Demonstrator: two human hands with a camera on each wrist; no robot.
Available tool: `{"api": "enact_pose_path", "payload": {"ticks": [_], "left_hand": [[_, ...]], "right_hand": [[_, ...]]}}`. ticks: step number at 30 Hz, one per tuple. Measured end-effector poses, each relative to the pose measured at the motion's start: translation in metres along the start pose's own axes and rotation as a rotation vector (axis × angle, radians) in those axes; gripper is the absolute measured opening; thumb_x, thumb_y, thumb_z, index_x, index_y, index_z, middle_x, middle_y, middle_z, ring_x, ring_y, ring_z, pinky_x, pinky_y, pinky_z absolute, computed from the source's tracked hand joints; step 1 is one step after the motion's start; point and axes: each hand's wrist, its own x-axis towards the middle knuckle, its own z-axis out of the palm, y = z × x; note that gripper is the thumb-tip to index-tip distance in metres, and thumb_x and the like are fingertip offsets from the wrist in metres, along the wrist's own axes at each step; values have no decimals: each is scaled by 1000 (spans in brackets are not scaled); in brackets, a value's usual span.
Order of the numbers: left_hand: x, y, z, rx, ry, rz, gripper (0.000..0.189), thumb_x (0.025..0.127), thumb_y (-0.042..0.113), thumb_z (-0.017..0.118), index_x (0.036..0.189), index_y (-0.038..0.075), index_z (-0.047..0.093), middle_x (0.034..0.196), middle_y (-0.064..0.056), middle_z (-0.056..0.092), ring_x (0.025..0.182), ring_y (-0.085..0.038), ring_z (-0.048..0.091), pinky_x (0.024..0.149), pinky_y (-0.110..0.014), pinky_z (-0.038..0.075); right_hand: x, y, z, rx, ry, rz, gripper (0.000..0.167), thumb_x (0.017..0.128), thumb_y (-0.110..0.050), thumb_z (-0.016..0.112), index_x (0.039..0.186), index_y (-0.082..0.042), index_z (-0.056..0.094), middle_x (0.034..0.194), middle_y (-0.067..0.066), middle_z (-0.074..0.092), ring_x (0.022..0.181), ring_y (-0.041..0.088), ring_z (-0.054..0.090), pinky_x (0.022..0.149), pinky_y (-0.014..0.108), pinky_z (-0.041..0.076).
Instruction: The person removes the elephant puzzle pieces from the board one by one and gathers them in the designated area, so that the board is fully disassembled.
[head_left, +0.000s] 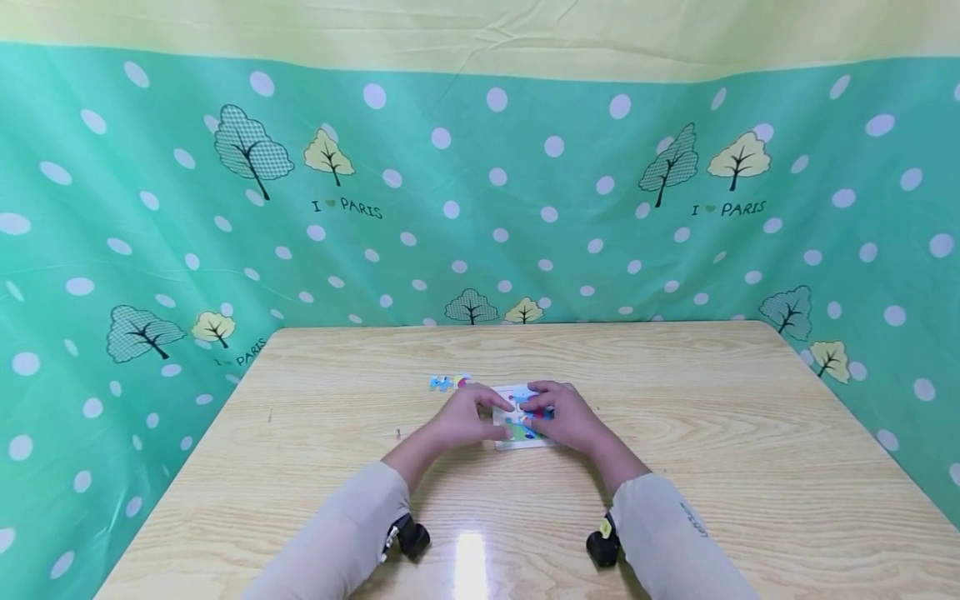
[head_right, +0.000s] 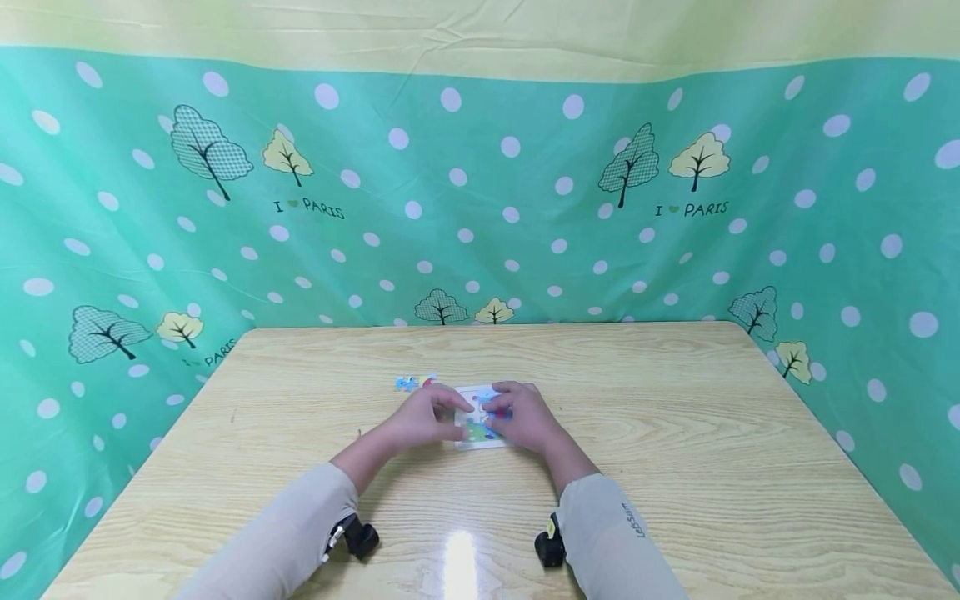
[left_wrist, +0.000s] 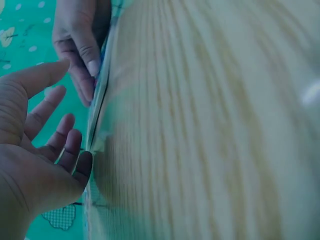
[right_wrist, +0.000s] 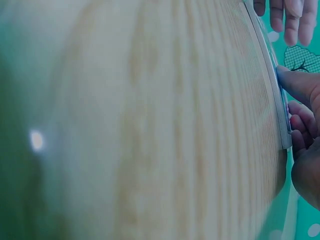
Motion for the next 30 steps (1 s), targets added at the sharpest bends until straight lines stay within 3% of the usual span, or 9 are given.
{"api": "enact_pose_path", "payload": {"ticks": [5, 12, 21, 30], "left_hand": [[1, -1, 4, 79, -29, 5, 36, 74, 22, 86, 108, 16, 74, 108, 2, 60, 99, -18, 53, 88, -39, 45], [2, -5, 7, 98, -31, -10, 37, 73, 16, 87, 108, 13, 73, 106, 2, 61, 101, -17, 54, 94, -40, 44], [4, -10, 7, 160, -46, 34, 34, 76, 16, 85, 106, 6, 74, 106, 2, 61, 106, -19, 55, 98, -38, 43], [3, -7, 7, 148, -31, 31, 32, 75, 14, 85, 104, 5, 74, 105, 1, 61, 107, -20, 55, 99, -39, 42]], "right_hand": [[0, -1, 0, 4, -1, 1, 24, 85, -17, 77, 109, -15, 75, 141, 5, 52, 131, 31, 38, 109, 52, 32], [1, 1, 0, -6, 2, 14, 24, 85, -18, 77, 109, -17, 75, 141, 3, 52, 131, 31, 38, 110, 51, 31], [1, 0, 0, -4, -1, 8, 25, 86, -18, 77, 110, -16, 75, 142, 5, 51, 132, 32, 37, 110, 52, 30], [0, -2, -1, 12, -5, 5, 25, 85, -16, 77, 110, -15, 75, 142, 5, 51, 132, 32, 37, 110, 52, 30]]}}
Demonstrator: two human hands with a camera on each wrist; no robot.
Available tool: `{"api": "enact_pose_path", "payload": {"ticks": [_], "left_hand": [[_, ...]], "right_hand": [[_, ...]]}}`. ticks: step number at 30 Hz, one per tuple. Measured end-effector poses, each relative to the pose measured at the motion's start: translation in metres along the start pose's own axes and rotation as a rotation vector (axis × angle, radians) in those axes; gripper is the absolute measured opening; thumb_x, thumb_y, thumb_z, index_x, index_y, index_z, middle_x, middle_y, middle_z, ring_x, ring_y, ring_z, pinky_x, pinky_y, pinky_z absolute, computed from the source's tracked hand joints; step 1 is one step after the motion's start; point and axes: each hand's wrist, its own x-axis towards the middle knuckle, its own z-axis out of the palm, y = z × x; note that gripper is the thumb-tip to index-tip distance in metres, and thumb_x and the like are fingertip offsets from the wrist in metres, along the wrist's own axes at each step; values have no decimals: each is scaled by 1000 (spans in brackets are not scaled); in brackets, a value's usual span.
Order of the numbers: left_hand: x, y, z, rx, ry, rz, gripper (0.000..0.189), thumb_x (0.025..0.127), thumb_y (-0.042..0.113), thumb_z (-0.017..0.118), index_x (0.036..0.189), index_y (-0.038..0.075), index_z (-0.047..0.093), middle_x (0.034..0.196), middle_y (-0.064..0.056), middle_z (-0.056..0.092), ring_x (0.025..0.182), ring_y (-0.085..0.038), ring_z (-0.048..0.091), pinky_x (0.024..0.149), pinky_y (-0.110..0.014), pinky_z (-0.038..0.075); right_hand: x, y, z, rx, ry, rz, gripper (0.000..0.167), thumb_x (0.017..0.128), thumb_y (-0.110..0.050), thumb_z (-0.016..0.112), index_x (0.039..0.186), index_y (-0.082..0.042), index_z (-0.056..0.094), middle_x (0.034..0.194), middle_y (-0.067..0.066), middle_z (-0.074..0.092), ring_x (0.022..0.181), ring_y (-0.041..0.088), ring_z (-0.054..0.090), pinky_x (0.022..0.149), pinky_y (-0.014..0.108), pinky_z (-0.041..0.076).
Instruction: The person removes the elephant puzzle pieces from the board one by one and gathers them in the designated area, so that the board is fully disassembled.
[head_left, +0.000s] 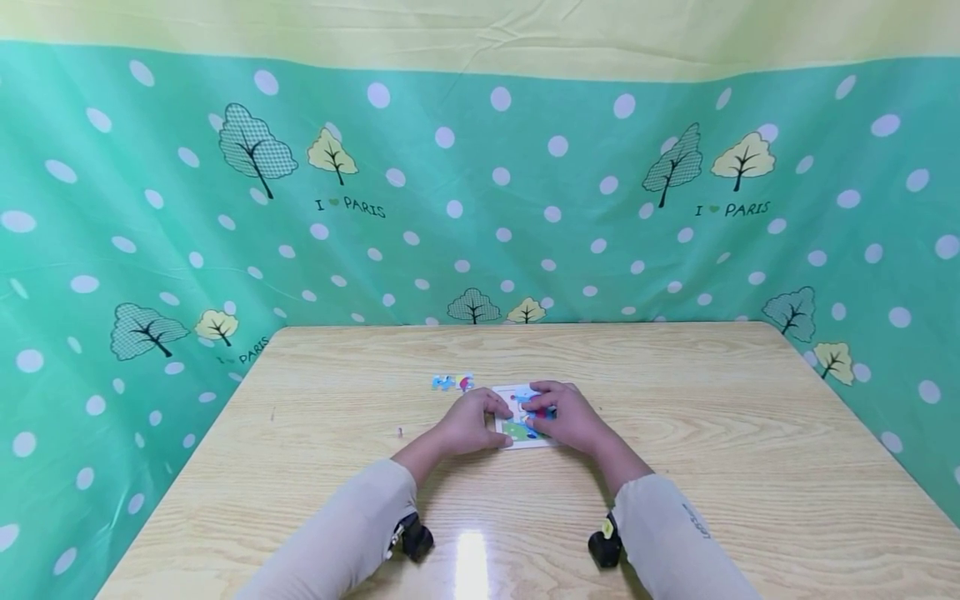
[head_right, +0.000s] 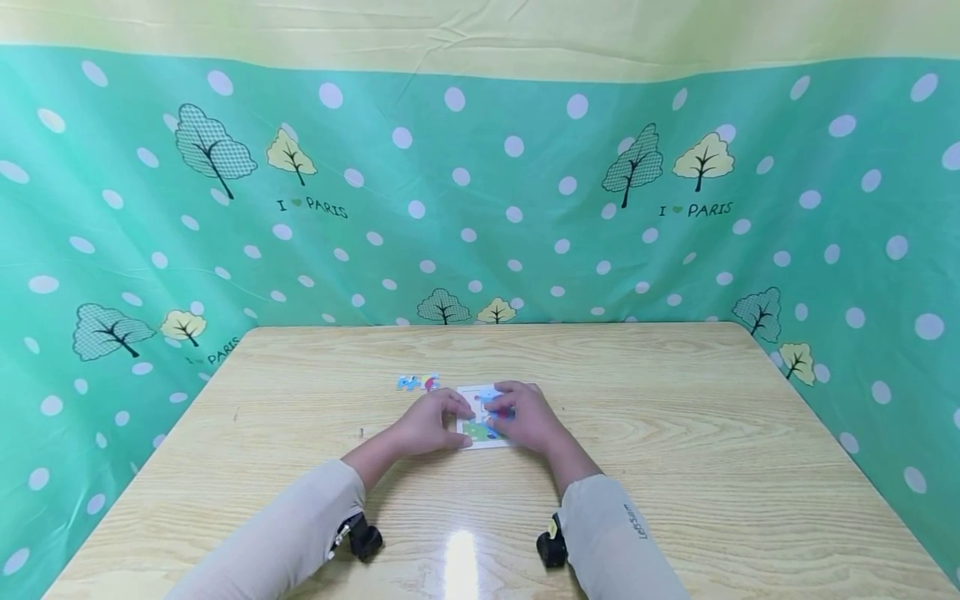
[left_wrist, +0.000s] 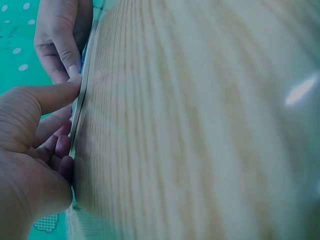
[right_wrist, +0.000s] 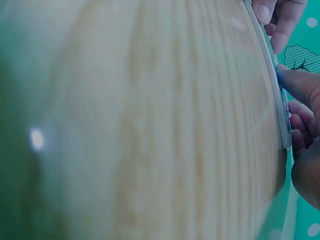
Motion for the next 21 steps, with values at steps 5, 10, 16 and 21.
{"api": "enact_pose_path", "payload": {"ticks": [5, 10, 16, 21], "left_hand": [[0, 0, 2, -25, 31, -16, 32, 73, 13, 86, 102, 7, 73, 102, 2, 61, 104, -19, 56, 99, -39, 43], [-1, 0, 3, -68, 47, -55, 34, 71, 13, 88, 102, 13, 72, 100, 5, 62, 100, -16, 57, 97, -36, 44], [-1, 0, 2, -126, 37, -30, 35, 72, 9, 87, 103, 9, 72, 89, 3, 64, 85, -14, 57, 76, -27, 49], [-1, -1, 0, -165, 37, -20, 34, 73, 6, 86, 104, 5, 73, 83, 1, 64, 77, -13, 57, 65, -22, 49]], "right_hand": [[0, 1, 0, 6, 1, 5, 24, 85, -16, 77, 110, -15, 75, 142, 5, 52, 132, 31, 37, 110, 51, 30], [0, 1, 0, 6, 5, 9, 24, 85, -16, 77, 109, -16, 75, 141, 4, 52, 131, 30, 37, 110, 51, 31], [0, 2, 0, 2, 4, -7, 25, 85, -15, 77, 110, -14, 75, 141, 5, 52, 131, 31, 38, 110, 52, 31], [0, 2, 1, 3, 8, -7, 26, 84, -15, 78, 110, -14, 75, 141, 5, 52, 132, 31, 37, 110, 51, 30]]}}
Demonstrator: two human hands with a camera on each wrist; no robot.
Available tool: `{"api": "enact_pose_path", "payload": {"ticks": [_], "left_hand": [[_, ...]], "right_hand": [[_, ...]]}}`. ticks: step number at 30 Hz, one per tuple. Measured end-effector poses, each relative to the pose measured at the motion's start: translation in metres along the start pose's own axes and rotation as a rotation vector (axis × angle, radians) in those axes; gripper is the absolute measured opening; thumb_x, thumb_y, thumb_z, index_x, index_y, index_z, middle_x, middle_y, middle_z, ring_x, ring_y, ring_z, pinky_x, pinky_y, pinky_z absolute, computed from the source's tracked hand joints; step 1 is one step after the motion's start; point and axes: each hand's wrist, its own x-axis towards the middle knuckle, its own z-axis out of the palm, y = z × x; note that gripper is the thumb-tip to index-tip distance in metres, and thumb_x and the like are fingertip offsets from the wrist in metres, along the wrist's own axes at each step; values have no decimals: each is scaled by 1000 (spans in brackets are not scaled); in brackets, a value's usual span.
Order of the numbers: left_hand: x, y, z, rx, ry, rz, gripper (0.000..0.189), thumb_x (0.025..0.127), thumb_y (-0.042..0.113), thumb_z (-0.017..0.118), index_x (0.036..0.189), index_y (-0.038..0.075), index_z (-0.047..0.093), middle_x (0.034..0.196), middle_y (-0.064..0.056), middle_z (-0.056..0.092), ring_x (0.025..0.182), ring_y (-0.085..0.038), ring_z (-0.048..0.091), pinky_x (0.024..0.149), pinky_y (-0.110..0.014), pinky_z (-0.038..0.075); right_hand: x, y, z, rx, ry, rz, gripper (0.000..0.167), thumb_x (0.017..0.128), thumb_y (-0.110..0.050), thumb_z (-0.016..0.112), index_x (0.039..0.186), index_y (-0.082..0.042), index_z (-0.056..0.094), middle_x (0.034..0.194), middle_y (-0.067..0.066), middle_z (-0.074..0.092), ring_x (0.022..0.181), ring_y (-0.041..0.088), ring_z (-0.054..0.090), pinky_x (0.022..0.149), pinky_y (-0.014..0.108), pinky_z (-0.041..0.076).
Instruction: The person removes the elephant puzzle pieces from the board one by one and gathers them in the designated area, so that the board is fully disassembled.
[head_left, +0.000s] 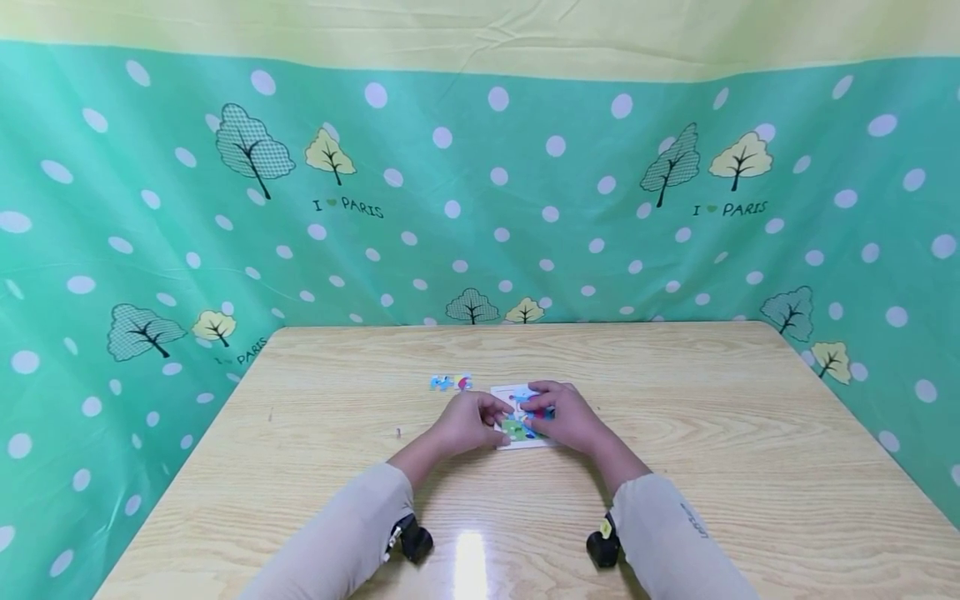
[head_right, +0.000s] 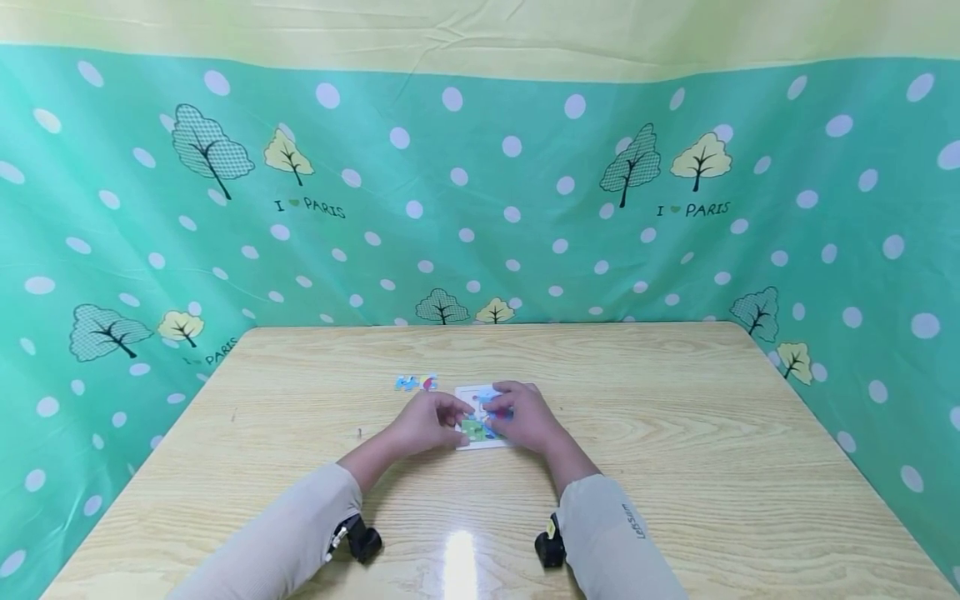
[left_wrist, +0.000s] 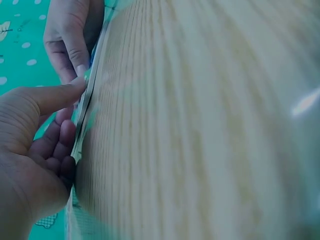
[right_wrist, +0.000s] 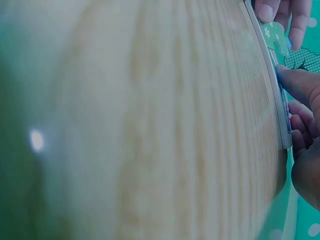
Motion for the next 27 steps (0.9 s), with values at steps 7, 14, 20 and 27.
{"api": "enact_pose_path", "payload": {"ticks": [7, 14, 20, 27], "left_hand": [[-3, -1, -4, -50, 21, -3, 30, 79, 4, 80, 108, 5, 74, 82, 0, 67, 72, -12, 61, 59, -25, 53], [-7, -5, -9, -126, 55, -35, 28, 83, 6, 76, 111, 7, 73, 89, 0, 69, 80, -14, 62, 64, -24, 53], [-9, -11, -13, -187, 105, -79, 25, 85, 8, 74, 110, 10, 74, 94, 0, 68, 86, -15, 61, 73, -28, 53], [-13, -14, -19, -284, 151, -132, 23, 85, 6, 75, 107, 8, 74, 95, -3, 68, 88, -17, 60, 75, -26, 52]], "right_hand": [[0, 0, 0, -17, 11, 3, 25, 84, -16, 78, 109, -14, 76, 141, 5, 52, 132, 32, 38, 109, 49, 33], [0, 1, 1, -12, 2, 10, 25, 85, -17, 77, 110, -15, 75, 141, 5, 52, 132, 31, 38, 109, 50, 33], [-1, 0, 1, 0, 0, 16, 25, 85, -18, 77, 110, -15, 75, 141, 4, 52, 133, 31, 37, 109, 50, 33], [-1, -1, 1, 10, 5, 20, 25, 85, -17, 77, 109, -15, 75, 141, 5, 52, 133, 31, 37, 110, 49, 32]]}}
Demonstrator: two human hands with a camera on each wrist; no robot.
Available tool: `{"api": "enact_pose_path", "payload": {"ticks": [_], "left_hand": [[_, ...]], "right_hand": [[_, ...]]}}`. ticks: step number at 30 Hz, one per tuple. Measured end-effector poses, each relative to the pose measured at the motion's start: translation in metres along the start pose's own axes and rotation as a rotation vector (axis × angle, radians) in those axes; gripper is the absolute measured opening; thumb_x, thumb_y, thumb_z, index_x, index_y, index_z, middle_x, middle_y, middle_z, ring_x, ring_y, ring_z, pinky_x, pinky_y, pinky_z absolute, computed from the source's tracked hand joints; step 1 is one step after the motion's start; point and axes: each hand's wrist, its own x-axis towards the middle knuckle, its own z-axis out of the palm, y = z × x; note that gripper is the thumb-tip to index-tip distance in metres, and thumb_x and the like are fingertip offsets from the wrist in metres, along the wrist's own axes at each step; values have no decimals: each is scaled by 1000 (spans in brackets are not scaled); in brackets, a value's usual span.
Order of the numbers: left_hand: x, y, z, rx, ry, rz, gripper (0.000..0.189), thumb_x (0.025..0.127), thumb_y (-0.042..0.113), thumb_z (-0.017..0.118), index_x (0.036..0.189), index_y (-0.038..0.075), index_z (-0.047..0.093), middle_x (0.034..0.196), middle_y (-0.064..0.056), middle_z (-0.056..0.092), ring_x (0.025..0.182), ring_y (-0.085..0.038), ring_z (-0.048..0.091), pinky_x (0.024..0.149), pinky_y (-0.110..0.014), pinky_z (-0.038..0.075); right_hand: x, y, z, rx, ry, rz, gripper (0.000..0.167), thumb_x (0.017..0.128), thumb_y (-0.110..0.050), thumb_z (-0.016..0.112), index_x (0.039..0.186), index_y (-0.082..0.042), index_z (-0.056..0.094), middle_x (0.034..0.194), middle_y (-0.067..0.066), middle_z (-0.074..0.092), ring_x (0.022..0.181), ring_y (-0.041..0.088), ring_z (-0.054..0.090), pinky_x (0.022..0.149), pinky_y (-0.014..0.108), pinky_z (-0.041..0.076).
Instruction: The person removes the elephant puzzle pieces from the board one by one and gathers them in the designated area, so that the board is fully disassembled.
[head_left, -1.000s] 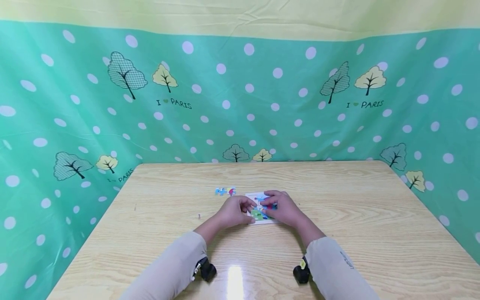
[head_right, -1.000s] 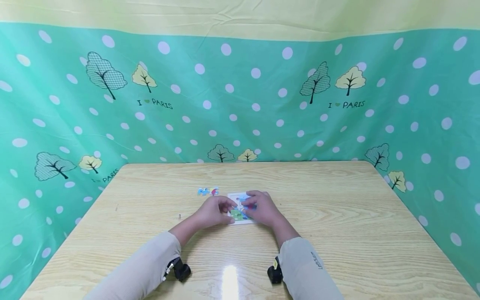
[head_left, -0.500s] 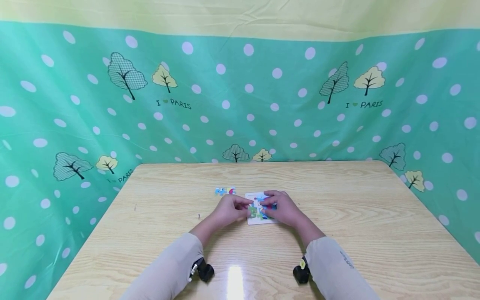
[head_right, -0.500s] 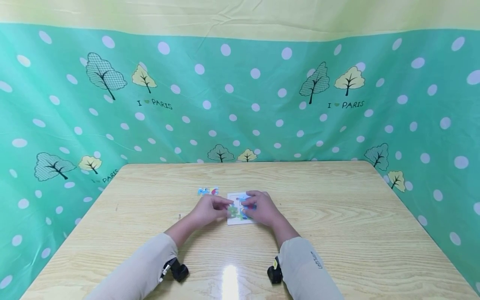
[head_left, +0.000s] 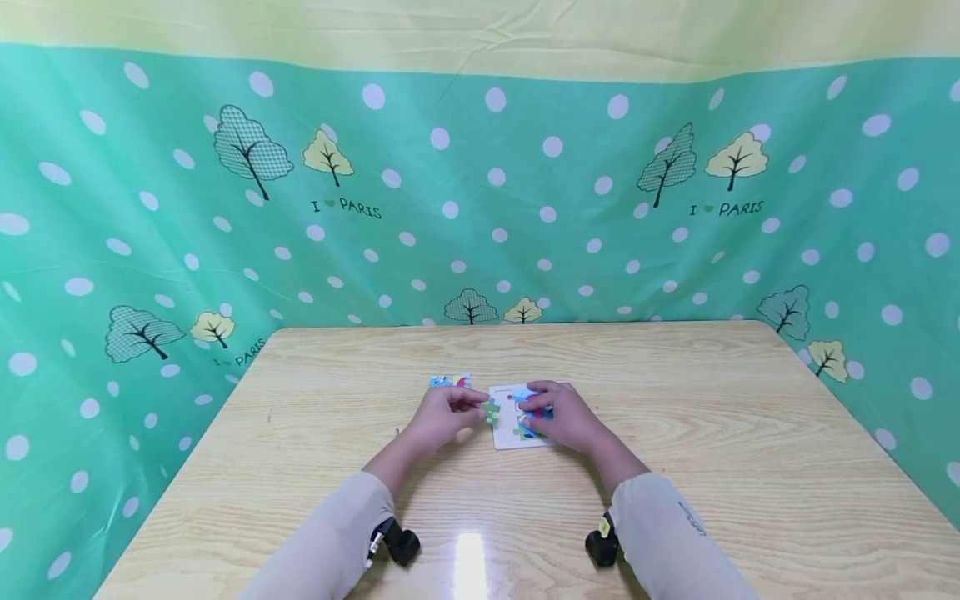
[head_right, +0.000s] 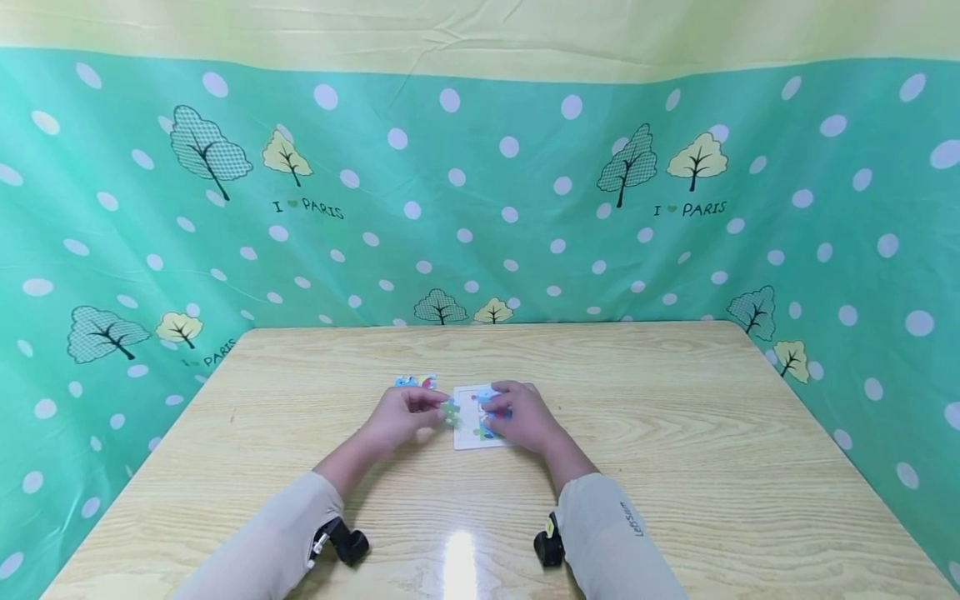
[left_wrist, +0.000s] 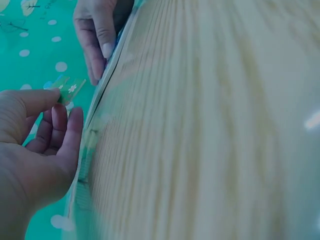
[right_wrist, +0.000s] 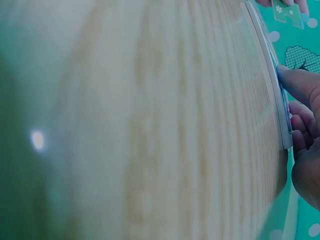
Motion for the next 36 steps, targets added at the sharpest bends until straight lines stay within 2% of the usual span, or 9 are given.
{"api": "enact_pose_path", "payload": {"ticks": [4, 11, 15, 26, 36], "left_hand": [[-1, -2, -4, -41, 25, -20, 23, 84, 6, 76, 106, 7, 74, 93, -5, 68, 88, -18, 59, 74, -25, 51], [-6, -1, -12, -33, 66, -39, 22, 83, 5, 76, 105, 9, 74, 93, -4, 68, 87, -18, 59, 73, -24, 51], [-10, 1, -19, -59, 85, -55, 22, 83, 5, 76, 105, 9, 74, 94, -5, 68, 85, -17, 61, 72, -25, 52], [-16, 8, -37, -51, 89, -62, 29, 86, 3, 72, 115, 2, 69, 95, -8, 68, 85, -20, 68, 79, -35, 56], [-19, 6, -48, -77, 101, -44, 28, 86, 0, 71, 114, -1, 68, 96, -9, 67, 84, -20, 65, 79, -32, 56]], "right_hand": [[0, -1, 0, 9, 2, 9, 24, 85, -16, 77, 109, -15, 75, 141, 5, 52, 133, 31, 37, 110, 49, 32], [-1, 2, 2, 0, -3, 1, 25, 85, -16, 77, 110, -15, 75, 142, 4, 51, 134, 31, 36, 110, 48, 31], [-1, 2, 2, 0, 3, 2, 25, 85, -16, 77, 110, -14, 75, 141, 4, 52, 134, 31, 36, 111, 48, 32], [-2, 1, 1, 12, -1, 6, 25, 85, -14, 77, 110, -13, 75, 142, 4, 51, 135, 32, 35, 111, 48, 31], [-2, 0, 1, 19, -2, 10, 25, 85, -15, 77, 110, -13, 75, 142, 4, 51, 134, 31, 36, 110, 47, 33]]}}
